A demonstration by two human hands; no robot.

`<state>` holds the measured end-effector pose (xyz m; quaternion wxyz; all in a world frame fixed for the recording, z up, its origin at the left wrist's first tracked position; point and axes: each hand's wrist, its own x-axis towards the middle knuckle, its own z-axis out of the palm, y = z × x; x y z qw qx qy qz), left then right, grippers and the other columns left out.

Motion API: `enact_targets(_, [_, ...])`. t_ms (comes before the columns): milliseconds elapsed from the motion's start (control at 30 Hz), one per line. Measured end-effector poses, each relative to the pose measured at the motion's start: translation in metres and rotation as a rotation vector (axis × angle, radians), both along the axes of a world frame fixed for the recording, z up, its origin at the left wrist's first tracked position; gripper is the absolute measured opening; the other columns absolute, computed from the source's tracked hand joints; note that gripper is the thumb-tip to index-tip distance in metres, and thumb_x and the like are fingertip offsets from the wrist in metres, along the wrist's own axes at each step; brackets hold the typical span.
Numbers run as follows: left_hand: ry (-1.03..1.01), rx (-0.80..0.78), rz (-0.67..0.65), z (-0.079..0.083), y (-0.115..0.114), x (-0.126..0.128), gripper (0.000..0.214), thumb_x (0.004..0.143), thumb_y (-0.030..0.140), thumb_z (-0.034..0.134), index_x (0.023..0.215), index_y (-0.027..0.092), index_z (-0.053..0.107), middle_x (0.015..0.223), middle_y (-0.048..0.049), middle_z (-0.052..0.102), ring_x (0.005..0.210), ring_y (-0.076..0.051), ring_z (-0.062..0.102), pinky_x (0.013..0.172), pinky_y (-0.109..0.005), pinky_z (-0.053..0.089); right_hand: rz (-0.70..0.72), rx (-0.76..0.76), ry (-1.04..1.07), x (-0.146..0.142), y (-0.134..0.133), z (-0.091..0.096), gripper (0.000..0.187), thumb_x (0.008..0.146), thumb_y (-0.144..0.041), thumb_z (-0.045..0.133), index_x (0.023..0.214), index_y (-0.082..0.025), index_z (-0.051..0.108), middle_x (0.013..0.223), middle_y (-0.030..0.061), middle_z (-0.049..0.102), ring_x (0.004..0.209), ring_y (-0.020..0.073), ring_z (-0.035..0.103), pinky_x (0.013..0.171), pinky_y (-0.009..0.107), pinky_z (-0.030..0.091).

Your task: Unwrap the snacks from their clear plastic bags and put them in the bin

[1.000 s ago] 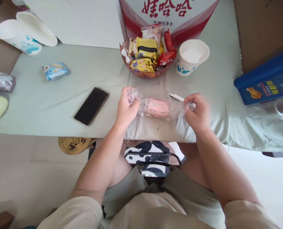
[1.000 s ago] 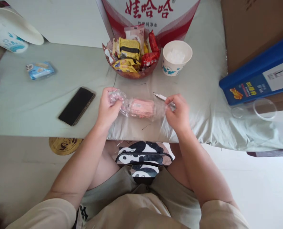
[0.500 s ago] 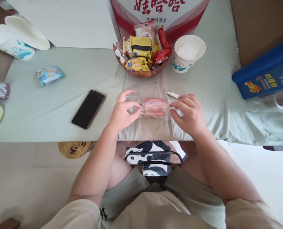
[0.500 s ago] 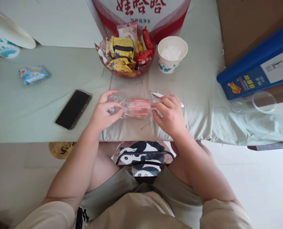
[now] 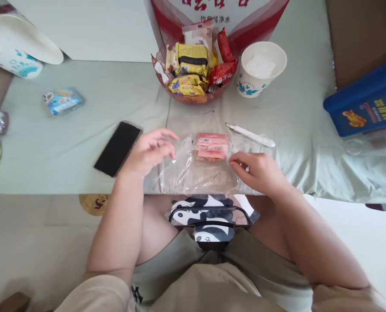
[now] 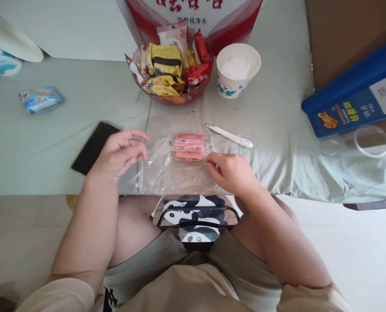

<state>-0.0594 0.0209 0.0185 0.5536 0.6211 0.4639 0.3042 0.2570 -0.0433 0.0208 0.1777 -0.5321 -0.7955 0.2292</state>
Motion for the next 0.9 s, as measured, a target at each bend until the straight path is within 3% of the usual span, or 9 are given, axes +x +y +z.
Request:
enact_targets(67, [0.065, 0.228, 0.257, -0.009, 0.005, 0.005, 0.039, 0.083, 0.044, 0.071, 0.115, 0.022, 0.067, 0.087, -0.0030, 0.073, 0.066, -0.013, 0.064, 0.059, -0.024, 0.053, -0.090, 0.145, 0.031, -0.003, 0.006, -0.007, 0.017, 0.094, -0.025, 0.053, 0.092, -0.020, 0.070, 0.082, 0.0051, 0.070, 0.070, 0.0181, 0.065, 0.064, 0.029, 0.046])
enact_targets(100, [0.162, 0.310, 0.272, -0.012, 0.006, 0.010, 0.046, 0.079, 0.043, 0.075, 0.120, 0.022, 0.066, 0.106, -0.0067, 0.074, 0.089, -0.018, 0.070, 0.077, -0.030, 0.059, -0.106, 0.221, 0.048, -0.006, 0.008, -0.009, 0.016, 0.094, -0.025, 0.054, 0.091, -0.021, 0.069, 0.088, 0.0070, 0.070, 0.078, 0.0205, 0.067, 0.070, 0.031, 0.050])
enact_targets(167, [0.377, 0.366, 0.135, -0.015, 0.007, 0.023, 0.056, 0.074, 0.040, 0.081, 0.125, 0.021, 0.065, 0.136, -0.0115, 0.065, 0.127, -0.027, 0.062, 0.108, -0.042, 0.052, -0.114, 0.336, 0.062, -0.012, 0.012, -0.013, 0.013, 0.095, -0.025, 0.055, 0.088, -0.022, 0.066, 0.095, 0.0095, 0.069, 0.091, 0.0243, 0.067, 0.081, 0.036, 0.053])
enact_targets(233, [0.489, 0.342, -0.025, -0.015, 0.006, 0.037, 0.047, 0.077, 0.036, 0.079, 0.119, 0.019, 0.068, 0.142, -0.0121, 0.063, 0.136, -0.029, 0.057, 0.119, -0.046, 0.044, -0.089, 0.358, 0.062, -0.019, 0.014, -0.016, 0.011, 0.096, -0.023, 0.055, 0.090, -0.023, 0.064, 0.100, 0.0105, 0.069, 0.097, 0.0257, 0.066, 0.088, 0.039, 0.054])
enact_targets(300, [0.494, 0.308, -0.075, -0.014, 0.005, 0.047, 0.031, 0.083, 0.031, 0.073, 0.111, 0.019, 0.069, 0.136, -0.0111, 0.067, 0.131, -0.028, 0.061, 0.118, -0.045, 0.044, -0.035, 0.320, 0.046, -0.026, 0.015, -0.020, 0.011, 0.095, -0.023, 0.057, 0.101, -0.022, 0.065, 0.109, 0.0117, 0.070, 0.103, 0.0274, 0.065, 0.092, 0.042, 0.054])
enact_targets(500, [0.388, 0.172, -0.015, -0.011, 0.001, 0.051, 0.024, 0.083, 0.029, 0.069, 0.105, 0.019, 0.066, 0.125, -0.0083, 0.073, 0.114, -0.024, 0.068, 0.106, -0.041, 0.052, -0.001, 0.218, -0.074, -0.041, 0.013, -0.030, 0.057, 0.086, -0.026, 0.068, 0.142, -0.021, 0.057, 0.145, 0.0153, 0.058, 0.131, 0.0355, 0.055, 0.100, 0.049, 0.056])
enact_targets(667, [0.282, 0.117, -0.196, -0.006, 0.000, 0.042, 0.039, 0.076, 0.009, 0.061, 0.112, 0.020, 0.068, 0.135, -0.0073, 0.069, 0.125, -0.022, 0.064, 0.108, -0.037, 0.049, -0.006, 0.212, -0.065, -0.040, 0.018, -0.029, 0.049, 0.092, -0.025, 0.063, 0.141, -0.020, 0.061, 0.145, 0.0146, 0.060, 0.129, 0.0347, 0.057, 0.107, 0.052, 0.052])
enact_targets(800, [0.248, 0.030, 0.027, -0.005, 0.001, 0.041, 0.016, 0.092, 0.020, 0.053, 0.100, 0.019, 0.067, 0.111, -0.0051, 0.076, 0.104, -0.019, 0.070, 0.098, -0.034, 0.051, 0.046, 0.162, 0.069, -0.033, 0.027, -0.024, 0.042, 0.094, -0.028, 0.063, 0.135, -0.021, 0.064, 0.137, 0.0128, 0.067, 0.125, 0.0318, 0.062, 0.109, 0.051, 0.051])
enact_targets(900, [0.236, -0.038, 0.194, -0.005, 0.002, 0.045, 0.011, 0.097, 0.026, 0.051, 0.096, 0.020, 0.061, 0.087, -0.0006, 0.071, 0.083, -0.016, 0.069, 0.082, -0.028, 0.051, 0.033, 0.158, 0.132, -0.033, 0.031, -0.020, 0.039, 0.095, -0.026, 0.059, 0.133, -0.023, 0.065, 0.134, 0.0103, 0.070, 0.123, 0.0295, 0.064, 0.108, 0.049, 0.051])
